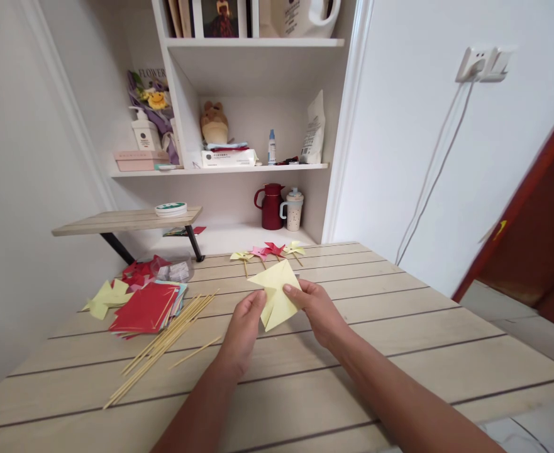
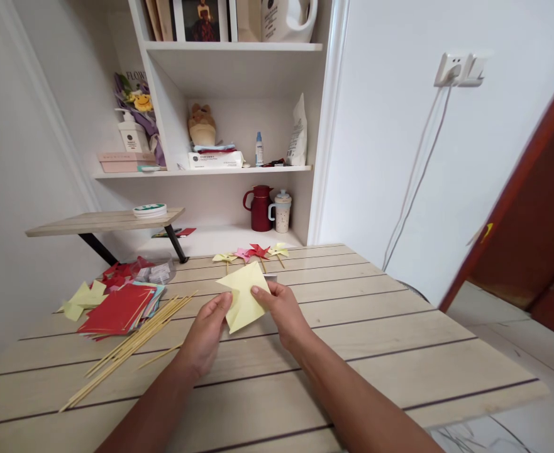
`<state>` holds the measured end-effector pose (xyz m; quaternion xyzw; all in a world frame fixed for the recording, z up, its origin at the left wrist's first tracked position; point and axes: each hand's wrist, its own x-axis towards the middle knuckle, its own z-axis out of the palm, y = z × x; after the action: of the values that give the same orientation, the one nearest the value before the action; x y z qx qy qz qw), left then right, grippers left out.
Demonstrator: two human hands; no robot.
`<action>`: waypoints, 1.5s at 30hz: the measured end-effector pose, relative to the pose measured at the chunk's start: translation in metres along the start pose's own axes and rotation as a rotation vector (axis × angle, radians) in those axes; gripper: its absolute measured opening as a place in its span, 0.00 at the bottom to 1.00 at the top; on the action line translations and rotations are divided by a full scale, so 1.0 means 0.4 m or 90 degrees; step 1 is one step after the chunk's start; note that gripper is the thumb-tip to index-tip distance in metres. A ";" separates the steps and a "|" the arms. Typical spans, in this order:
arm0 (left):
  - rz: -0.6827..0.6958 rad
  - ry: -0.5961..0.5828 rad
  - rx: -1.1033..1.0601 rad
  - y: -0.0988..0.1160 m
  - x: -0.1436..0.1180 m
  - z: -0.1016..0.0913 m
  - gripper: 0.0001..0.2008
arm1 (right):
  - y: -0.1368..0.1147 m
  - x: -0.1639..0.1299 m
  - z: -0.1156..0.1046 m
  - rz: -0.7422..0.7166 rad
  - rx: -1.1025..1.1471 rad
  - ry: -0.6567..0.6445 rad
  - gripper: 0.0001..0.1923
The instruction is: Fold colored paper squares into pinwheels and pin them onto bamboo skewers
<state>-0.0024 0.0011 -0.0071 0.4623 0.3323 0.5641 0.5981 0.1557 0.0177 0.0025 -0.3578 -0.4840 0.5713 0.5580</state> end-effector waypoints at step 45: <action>0.054 0.093 0.085 0.013 0.000 0.022 0.23 | 0.006 -0.004 0.009 0.005 0.002 0.018 0.25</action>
<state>0.0038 -0.0009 0.0009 0.4721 0.3921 0.5979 0.5156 0.1520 0.0157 0.0009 -0.3666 -0.4739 0.5689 0.5633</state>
